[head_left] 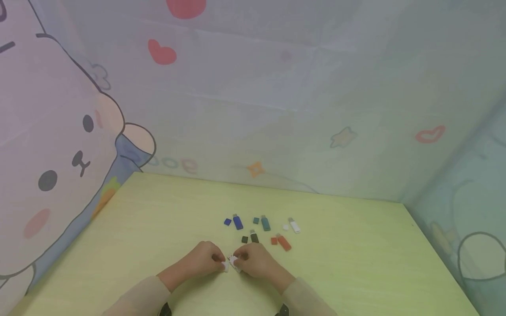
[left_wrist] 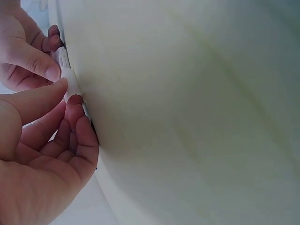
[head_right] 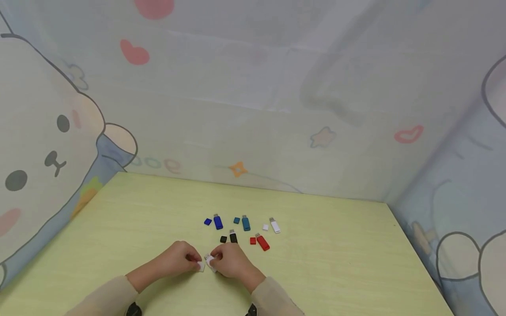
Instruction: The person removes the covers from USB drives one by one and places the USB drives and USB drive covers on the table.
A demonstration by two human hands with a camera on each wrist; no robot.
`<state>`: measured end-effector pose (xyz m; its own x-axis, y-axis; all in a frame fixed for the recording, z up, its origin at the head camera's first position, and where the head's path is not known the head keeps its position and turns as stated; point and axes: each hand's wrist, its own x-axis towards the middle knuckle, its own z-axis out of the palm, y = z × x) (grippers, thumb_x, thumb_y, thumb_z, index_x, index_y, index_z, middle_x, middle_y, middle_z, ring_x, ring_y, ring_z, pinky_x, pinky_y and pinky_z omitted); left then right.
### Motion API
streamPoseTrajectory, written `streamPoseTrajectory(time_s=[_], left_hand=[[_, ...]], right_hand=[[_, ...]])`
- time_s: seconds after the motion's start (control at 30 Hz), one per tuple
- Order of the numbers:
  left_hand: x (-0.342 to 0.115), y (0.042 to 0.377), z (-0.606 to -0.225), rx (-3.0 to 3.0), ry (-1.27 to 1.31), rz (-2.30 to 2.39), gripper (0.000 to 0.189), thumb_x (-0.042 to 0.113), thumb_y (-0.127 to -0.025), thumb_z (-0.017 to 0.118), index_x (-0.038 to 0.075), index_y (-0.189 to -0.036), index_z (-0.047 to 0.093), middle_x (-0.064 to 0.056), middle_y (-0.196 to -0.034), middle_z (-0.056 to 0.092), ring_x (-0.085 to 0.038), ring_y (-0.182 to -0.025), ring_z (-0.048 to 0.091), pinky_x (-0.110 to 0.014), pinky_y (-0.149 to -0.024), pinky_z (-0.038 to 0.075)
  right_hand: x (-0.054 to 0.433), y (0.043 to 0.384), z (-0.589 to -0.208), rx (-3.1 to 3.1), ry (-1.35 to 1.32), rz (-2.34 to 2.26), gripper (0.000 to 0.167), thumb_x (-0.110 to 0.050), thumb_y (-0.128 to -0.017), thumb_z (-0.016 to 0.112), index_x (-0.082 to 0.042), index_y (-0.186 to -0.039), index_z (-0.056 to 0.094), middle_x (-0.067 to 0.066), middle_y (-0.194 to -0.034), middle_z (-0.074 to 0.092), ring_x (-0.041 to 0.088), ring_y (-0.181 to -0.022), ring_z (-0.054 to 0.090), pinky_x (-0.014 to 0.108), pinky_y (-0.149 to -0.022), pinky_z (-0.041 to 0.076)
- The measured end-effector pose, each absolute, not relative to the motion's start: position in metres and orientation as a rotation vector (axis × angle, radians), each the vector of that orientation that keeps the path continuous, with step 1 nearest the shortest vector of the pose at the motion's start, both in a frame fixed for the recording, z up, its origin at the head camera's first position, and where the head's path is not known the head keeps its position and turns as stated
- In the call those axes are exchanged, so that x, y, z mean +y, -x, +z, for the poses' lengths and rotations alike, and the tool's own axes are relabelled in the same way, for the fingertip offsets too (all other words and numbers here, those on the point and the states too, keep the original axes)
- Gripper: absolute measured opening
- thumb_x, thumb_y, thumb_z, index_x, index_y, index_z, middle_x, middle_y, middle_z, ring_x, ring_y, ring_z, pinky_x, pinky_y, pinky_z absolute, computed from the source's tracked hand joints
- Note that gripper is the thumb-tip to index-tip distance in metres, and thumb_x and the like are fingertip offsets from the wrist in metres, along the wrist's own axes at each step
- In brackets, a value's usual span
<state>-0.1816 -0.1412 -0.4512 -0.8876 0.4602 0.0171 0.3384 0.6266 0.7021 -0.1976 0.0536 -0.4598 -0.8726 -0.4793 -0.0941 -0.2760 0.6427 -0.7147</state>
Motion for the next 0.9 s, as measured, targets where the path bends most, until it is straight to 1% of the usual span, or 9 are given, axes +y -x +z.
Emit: streamPoseTrajectory(time_s=[0.2, 0.47, 0.53, 0.6, 0.67, 0.77, 0.8, 0.9], left_hand=[[-0.141, 0.183, -0.452, 2.680, -0.662, 1.079, 0.008, 0.005, -0.076, 0.074, 0.000, -0.083, 0.075, -0.011, -0.082, 0.073, -0.020, -0.078, 0.063, -0.035, -0.071, 0.053], [-0.140, 0.183, -0.451, 2.653, -0.633, 1.059, 0.010, 0.004, -0.078, 0.073, 0.000, -0.087, 0.075, -0.013, -0.086, 0.073, -0.023, -0.080, 0.065, -0.038, -0.073, 0.054], [-0.140, 0.182, -0.450, 2.649, -0.642, 1.057, 0.010, 0.005, -0.079, 0.073, 0.000, -0.087, 0.075, -0.012, -0.086, 0.073, -0.022, -0.079, 0.065, -0.036, -0.073, 0.053], [-0.140, 0.182, -0.450, 2.641, -0.654, 1.059, 0.008, 0.006, -0.079, 0.073, 0.000, -0.083, 0.074, -0.012, -0.080, 0.072, -0.017, -0.072, 0.061, -0.030, -0.067, 0.051], [-0.140, 0.181, -0.448, 2.623, -0.664, 1.067, 0.011, 0.007, -0.080, 0.071, -0.003, -0.076, 0.071, -0.011, -0.069, 0.067, -0.012, -0.062, 0.053, -0.025, -0.058, 0.045], [-0.142, 0.180, -0.444, 2.644, -0.665, 1.082, 0.015, 0.008, -0.081, 0.071, -0.007, -0.080, 0.070, -0.012, -0.071, 0.067, -0.009, -0.061, 0.048, -0.022, -0.056, 0.042], [-0.142, 0.179, -0.441, 2.652, -0.652, 1.092, 0.017, 0.009, -0.082, 0.071, -0.008, -0.084, 0.070, -0.013, -0.073, 0.067, -0.009, -0.062, 0.050, -0.022, -0.056, 0.043], [-0.144, 0.177, -0.432, 2.701, -0.628, 1.120, 0.030, 0.011, -0.083, 0.072, -0.010, -0.104, 0.069, -0.012, -0.088, 0.070, -0.012, -0.071, 0.056, -0.025, -0.062, 0.049]], right_hand=[[0.053, 0.198, -0.461, 2.625, 0.625, -1.034, 0.021, -0.012, -0.086, 0.067, 0.000, -0.103, 0.071, -0.002, -0.075, 0.062, 0.005, -0.053, 0.051, 0.020, -0.051, 0.043], [0.053, 0.197, -0.460, 2.616, 0.616, -1.039, 0.021, -0.012, -0.087, 0.067, 0.000, -0.103, 0.071, -0.002, -0.074, 0.062, 0.006, -0.053, 0.051, 0.020, -0.051, 0.042], [0.054, 0.197, -0.460, 2.613, 0.620, -1.043, 0.021, -0.013, -0.087, 0.067, 0.001, -0.103, 0.071, -0.001, -0.075, 0.063, 0.006, -0.053, 0.052, 0.021, -0.052, 0.043], [0.055, 0.197, -0.460, 2.612, 0.619, -1.043, 0.024, -0.015, -0.087, 0.067, 0.001, -0.104, 0.070, 0.000, -0.077, 0.065, 0.006, -0.056, 0.053, 0.021, -0.054, 0.044], [0.057, 0.196, -0.458, 2.607, 0.607, -1.045, 0.027, -0.017, -0.087, 0.067, 0.000, -0.107, 0.069, 0.002, -0.081, 0.065, 0.008, -0.059, 0.054, 0.023, -0.055, 0.045], [0.061, 0.196, -0.452, 2.606, 0.595, -1.043, 0.033, -0.021, -0.088, 0.067, 0.000, -0.113, 0.067, 0.002, -0.085, 0.065, 0.009, -0.065, 0.056, 0.024, -0.057, 0.047], [0.063, 0.196, -0.450, 2.607, 0.598, -1.042, 0.034, -0.022, -0.088, 0.067, 0.000, -0.114, 0.066, 0.002, -0.085, 0.065, 0.010, -0.067, 0.057, 0.025, -0.057, 0.048], [0.069, 0.194, -0.440, 2.631, 0.632, -1.026, 0.037, -0.025, -0.089, 0.067, -0.002, -0.117, 0.066, 0.001, -0.087, 0.065, 0.012, -0.074, 0.059, 0.025, -0.061, 0.049]])
